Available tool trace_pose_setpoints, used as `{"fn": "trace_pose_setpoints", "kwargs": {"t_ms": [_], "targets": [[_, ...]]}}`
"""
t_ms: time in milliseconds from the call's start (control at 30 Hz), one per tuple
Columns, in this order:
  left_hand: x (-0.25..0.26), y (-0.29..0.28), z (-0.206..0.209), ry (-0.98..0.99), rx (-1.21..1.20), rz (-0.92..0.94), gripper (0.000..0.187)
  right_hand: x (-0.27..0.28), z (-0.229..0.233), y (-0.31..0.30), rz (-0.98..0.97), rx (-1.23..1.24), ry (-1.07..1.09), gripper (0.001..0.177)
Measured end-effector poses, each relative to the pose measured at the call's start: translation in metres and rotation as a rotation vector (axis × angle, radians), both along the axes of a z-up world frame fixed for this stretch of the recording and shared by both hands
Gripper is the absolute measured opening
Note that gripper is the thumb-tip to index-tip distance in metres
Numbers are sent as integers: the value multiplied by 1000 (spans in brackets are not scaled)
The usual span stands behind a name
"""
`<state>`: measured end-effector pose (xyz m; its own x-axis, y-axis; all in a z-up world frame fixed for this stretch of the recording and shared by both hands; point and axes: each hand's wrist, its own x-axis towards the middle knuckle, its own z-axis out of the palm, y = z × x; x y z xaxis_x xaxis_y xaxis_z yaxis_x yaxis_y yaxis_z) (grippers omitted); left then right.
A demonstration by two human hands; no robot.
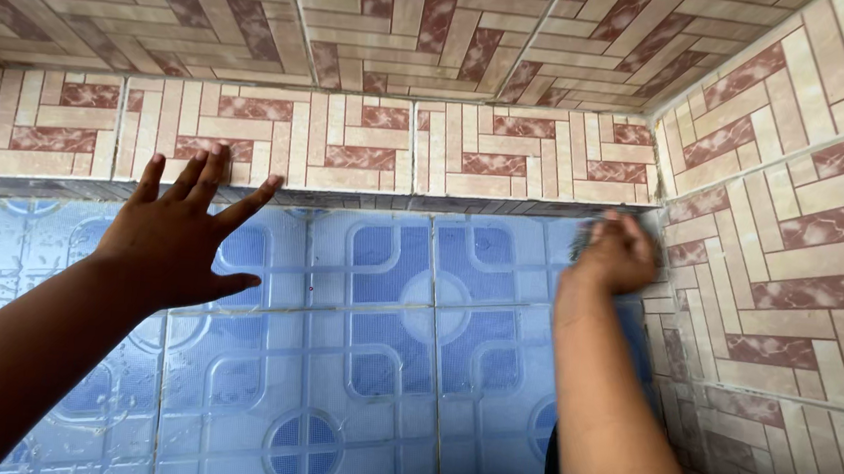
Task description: The person cleans the edges of a tiled floor and the base of a tiled wall using a small scrubber and by wiping the area with their hands.
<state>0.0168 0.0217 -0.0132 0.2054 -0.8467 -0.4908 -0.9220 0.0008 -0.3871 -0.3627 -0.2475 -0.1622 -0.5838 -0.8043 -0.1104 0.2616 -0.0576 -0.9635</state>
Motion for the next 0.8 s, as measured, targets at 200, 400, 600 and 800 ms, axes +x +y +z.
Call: {"fn": "trace_pose_setpoints", "kwargs": {"t_ms": [200, 400, 600, 800], "targets": [[2, -6, -5, 24, -23, 8, 111, 38, -20, 12, 34, 101, -114, 12], [4, -8, -3, 22, -30, -4, 111, -11, -5, -27, -59, 63, -22, 13], [1, -10, -2, 34, -31, 13, 111, 4, -1, -14, -51, 106, -70, 13], [3, -8, -6, 12, -17, -1, 114, -1, 11, -16, -47, 85, -35, 13]]}}
